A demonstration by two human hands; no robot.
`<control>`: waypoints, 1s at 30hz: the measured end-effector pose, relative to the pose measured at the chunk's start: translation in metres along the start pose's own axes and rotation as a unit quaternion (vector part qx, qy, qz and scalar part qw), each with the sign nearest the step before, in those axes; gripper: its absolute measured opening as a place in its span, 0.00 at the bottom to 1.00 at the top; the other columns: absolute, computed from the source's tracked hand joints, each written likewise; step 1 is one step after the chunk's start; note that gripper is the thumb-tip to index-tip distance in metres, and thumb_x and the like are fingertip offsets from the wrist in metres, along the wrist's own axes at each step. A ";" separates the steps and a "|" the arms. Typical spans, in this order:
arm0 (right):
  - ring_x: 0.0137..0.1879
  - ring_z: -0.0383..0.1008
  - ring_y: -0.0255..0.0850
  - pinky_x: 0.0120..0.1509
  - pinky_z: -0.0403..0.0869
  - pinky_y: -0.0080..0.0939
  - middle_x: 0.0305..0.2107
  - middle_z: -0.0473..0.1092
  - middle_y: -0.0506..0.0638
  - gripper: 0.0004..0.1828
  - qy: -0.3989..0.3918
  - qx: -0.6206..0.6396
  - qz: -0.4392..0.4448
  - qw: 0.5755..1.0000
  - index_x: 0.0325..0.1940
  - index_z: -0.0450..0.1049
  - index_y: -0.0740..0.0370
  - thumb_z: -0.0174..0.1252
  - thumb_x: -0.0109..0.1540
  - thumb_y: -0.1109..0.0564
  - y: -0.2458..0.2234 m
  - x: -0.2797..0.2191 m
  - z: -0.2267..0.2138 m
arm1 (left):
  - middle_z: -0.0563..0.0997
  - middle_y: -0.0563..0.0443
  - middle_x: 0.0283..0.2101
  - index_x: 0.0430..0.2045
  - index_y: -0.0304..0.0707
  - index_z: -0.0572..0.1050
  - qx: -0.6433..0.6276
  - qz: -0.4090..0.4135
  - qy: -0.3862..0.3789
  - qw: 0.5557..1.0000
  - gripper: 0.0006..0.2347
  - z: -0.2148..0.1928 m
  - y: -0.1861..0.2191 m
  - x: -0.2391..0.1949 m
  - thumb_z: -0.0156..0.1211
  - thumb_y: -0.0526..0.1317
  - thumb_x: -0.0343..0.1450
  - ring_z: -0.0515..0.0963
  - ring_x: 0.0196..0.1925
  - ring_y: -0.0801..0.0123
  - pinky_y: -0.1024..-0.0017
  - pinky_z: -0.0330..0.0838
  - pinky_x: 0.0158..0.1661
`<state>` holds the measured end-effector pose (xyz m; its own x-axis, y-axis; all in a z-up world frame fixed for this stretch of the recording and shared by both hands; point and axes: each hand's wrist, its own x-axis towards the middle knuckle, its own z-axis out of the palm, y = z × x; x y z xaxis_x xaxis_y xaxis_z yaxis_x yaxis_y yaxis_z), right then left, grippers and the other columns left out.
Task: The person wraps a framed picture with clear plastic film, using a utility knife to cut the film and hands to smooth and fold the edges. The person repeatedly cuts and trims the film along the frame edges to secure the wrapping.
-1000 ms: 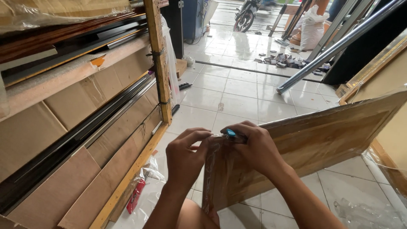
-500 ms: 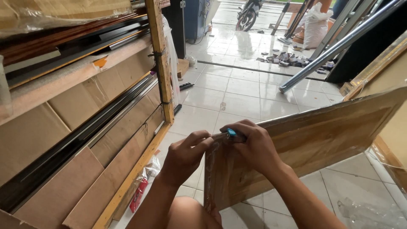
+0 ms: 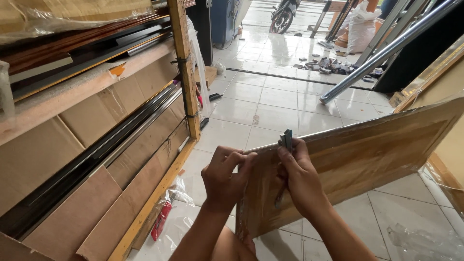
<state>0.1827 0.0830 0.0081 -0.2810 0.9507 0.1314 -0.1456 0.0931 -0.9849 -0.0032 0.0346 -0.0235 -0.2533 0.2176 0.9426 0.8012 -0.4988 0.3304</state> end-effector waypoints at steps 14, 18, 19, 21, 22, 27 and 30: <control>0.28 0.56 0.33 0.30 0.57 0.37 0.27 0.52 0.38 0.21 -0.159 0.218 0.191 0.944 0.41 0.66 0.48 0.48 0.69 0.30 -0.017 0.015 0.006 | 0.91 0.36 0.32 0.36 0.34 0.87 -0.186 -0.483 -0.077 0.852 0.09 -0.022 0.031 0.021 0.82 0.39 0.70 0.91 0.36 0.64 0.64 0.86 0.41; 0.26 0.54 0.32 0.28 0.54 0.36 0.26 0.50 0.36 0.20 -0.179 0.209 0.247 0.929 0.35 0.62 0.45 0.49 0.65 0.31 -0.018 0.017 0.006 | 0.91 0.37 0.35 0.38 0.32 0.88 -0.220 -0.489 -0.083 0.840 0.08 -0.024 0.028 0.019 0.81 0.37 0.71 0.92 0.40 0.63 0.63 0.87 0.46; 0.26 0.54 0.32 0.28 0.54 0.36 0.26 0.50 0.36 0.20 -0.179 0.209 0.247 0.929 0.35 0.62 0.45 0.49 0.65 0.31 -0.020 0.013 0.010 | 0.91 0.37 0.35 0.38 0.32 0.88 -0.220 -0.489 -0.082 0.840 0.08 -0.025 0.026 0.019 0.81 0.37 0.71 0.92 0.40 0.63 0.63 0.87 0.46; 0.29 0.72 0.49 0.31 0.76 0.56 0.27 0.69 0.53 0.29 -0.104 0.090 0.187 0.973 0.51 0.76 0.59 0.47 0.73 0.32 -0.025 0.004 0.016 | 0.91 0.36 0.36 0.39 0.32 0.88 -0.212 -0.475 -0.086 0.850 0.09 -0.025 0.023 0.018 0.81 0.37 0.70 0.94 0.42 0.60 0.63 0.89 0.47; 0.29 0.72 0.49 0.31 0.76 0.56 0.27 0.69 0.53 0.29 -0.103 0.090 0.187 0.973 0.51 0.76 0.59 0.47 0.73 0.32 -0.024 -0.002 0.016 | 0.91 0.36 0.36 0.39 0.32 0.88 -0.212 -0.476 -0.086 0.849 0.09 -0.026 0.022 0.017 0.81 0.37 0.70 0.94 0.42 0.60 0.63 0.89 0.47; 0.25 0.77 0.48 0.32 0.78 0.52 0.20 0.70 0.56 0.20 -0.023 -0.232 -0.042 0.972 0.58 0.79 0.52 0.54 0.75 0.37 -0.008 0.000 0.008 | 0.91 0.37 0.35 0.42 0.30 0.88 -0.253 -0.458 -0.089 0.848 0.10 -0.025 0.013 0.011 0.80 0.35 0.70 0.91 0.41 0.64 0.62 0.89 0.47; 0.36 0.74 0.46 0.42 0.76 0.54 0.28 0.69 0.52 0.17 -0.036 -0.254 -0.035 0.966 0.62 0.71 0.50 0.47 0.74 0.44 0.002 -0.003 0.007 | 0.91 0.39 0.37 0.45 0.32 0.88 -0.254 -0.457 -0.111 0.845 0.10 -0.029 0.014 0.012 0.78 0.35 0.72 0.92 0.42 0.64 0.63 0.89 0.49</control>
<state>0.1768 0.0779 0.0065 -0.3556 0.9152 0.1896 0.3121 0.3075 -0.8989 -0.0108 0.0055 -0.0062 -0.4872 0.8308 0.2691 -0.0245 -0.3211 0.9467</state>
